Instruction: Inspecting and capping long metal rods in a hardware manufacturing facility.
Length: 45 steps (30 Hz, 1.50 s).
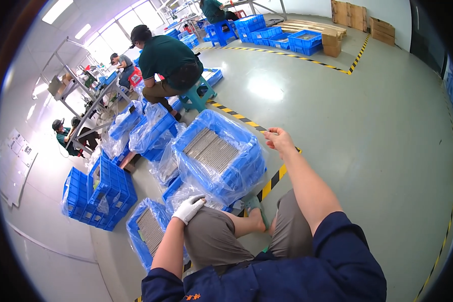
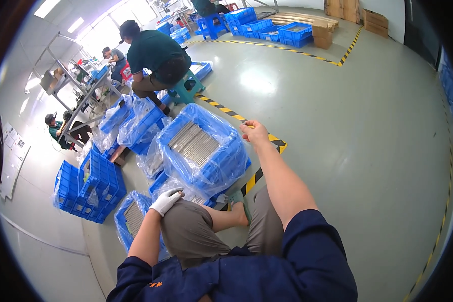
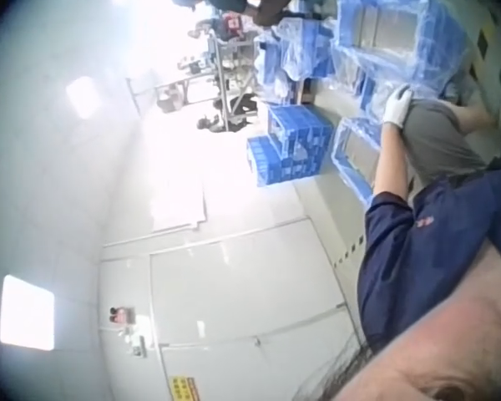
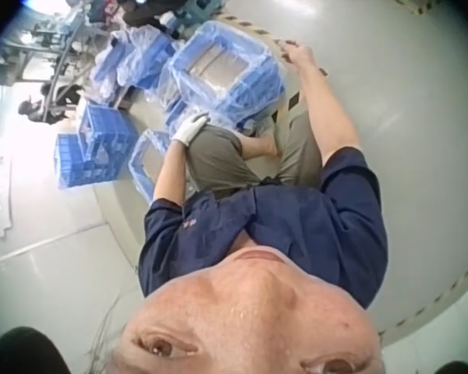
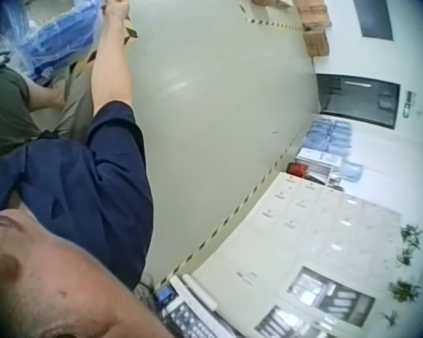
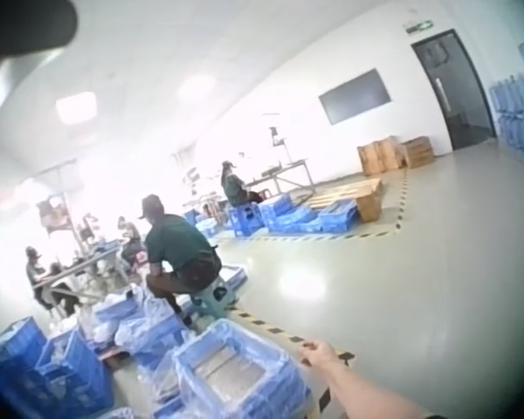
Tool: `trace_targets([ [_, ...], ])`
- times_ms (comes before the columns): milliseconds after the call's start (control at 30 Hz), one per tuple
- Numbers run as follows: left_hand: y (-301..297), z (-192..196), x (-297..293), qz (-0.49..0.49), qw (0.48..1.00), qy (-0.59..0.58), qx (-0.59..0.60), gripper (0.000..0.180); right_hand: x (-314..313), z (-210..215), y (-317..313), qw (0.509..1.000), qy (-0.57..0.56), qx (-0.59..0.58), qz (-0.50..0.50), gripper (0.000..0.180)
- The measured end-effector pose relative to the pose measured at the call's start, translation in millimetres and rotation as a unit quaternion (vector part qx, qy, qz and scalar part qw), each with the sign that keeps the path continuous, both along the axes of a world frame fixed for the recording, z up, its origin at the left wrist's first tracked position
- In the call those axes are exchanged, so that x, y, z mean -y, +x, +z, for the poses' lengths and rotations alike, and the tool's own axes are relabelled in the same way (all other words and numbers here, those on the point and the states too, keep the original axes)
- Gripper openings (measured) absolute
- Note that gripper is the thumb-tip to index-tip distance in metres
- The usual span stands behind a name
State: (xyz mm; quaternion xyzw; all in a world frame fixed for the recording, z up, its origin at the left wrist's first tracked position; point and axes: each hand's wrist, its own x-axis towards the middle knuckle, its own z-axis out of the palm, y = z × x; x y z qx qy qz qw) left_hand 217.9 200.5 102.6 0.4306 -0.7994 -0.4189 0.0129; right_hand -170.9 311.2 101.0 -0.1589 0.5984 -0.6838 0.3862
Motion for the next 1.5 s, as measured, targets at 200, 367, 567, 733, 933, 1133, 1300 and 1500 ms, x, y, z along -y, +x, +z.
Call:
trace_targets([
  [200, 12, 12, -9, -0.031, 0.998, -0.046, 0.025, 0.043, 10, 12, 11, 0.999, -0.029, -0.015, -0.001, 0.036],
  [367, 15, -4, -3, 0.033, 0.995, -0.092, 0.029, 0.044, 8, 9, 21, 0.999, -0.023, -0.025, 0.013, 0.037],
  [567, 27, -3, -9, 0.039, 0.981, -0.191, 0.013, 0.040, 1, 10, 26, 1.000, -0.015, -0.012, 0.013, 0.035],
  [733, 37, 0, -15, 0.077, 0.979, -0.189, -0.020, 0.038, 0, 13, 47, 0.998, -0.024, 0.004, 0.058, 0.034],
  [933, 44, -3, -22, 0.098, 0.967, -0.228, -0.061, 0.035, 9, 19, 71, 0.995, -0.038, 0.014, 0.096, 0.026],
  [1133, 48, 7, -28, 0.109, 0.967, -0.215, -0.080, 0.034, 10, 31, 88, 0.993, 0.004, 0.014, 0.113, 0.023],
  [1300, 43, 12, -32, 0.105, 0.973, -0.173, -0.112, 0.032, 10, 39, 92, 0.989, -0.061, 0.033, 0.129, 0.022],
  [1500, 31, 25, -36, 0.057, 0.981, -0.163, -0.087, 0.034, 16, 14, 85, 0.988, -0.045, 0.071, 0.131, 0.025],
])
